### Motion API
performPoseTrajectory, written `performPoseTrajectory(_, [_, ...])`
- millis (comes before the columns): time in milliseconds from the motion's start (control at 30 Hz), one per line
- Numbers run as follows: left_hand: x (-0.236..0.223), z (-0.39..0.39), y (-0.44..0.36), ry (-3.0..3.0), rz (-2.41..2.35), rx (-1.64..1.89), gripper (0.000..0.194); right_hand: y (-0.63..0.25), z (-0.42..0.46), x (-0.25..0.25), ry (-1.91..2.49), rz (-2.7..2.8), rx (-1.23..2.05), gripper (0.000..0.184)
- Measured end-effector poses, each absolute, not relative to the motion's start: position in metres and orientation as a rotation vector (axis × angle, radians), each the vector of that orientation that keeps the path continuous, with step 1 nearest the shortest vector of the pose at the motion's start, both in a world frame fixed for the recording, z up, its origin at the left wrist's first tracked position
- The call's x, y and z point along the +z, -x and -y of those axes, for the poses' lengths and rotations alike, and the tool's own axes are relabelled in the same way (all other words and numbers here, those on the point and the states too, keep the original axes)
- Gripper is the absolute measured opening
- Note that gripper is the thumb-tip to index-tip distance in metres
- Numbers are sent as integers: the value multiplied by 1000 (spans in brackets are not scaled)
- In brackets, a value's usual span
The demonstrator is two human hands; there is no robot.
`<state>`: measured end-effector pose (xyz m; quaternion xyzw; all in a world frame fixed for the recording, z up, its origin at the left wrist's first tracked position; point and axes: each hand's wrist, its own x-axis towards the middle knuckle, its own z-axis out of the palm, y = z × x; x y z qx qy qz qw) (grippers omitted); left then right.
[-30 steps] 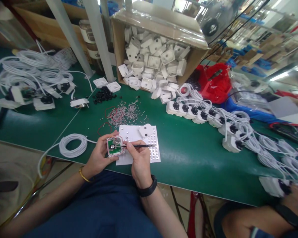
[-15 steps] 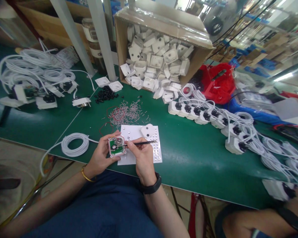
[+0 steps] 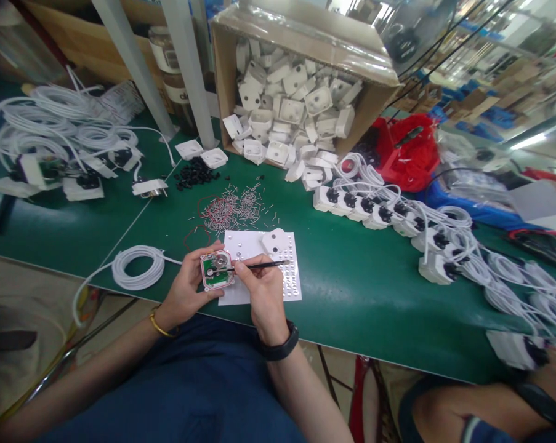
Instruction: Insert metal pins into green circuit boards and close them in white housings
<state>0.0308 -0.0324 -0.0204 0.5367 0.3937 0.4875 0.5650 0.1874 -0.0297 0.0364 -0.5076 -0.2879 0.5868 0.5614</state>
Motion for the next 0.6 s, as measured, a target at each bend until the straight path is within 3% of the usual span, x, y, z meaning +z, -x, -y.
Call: performPoseTrajectory(600, [-22, 32, -30, -1259, -933, 1149, 73, -189, 29, 34, 1216, 716, 1371, 20])
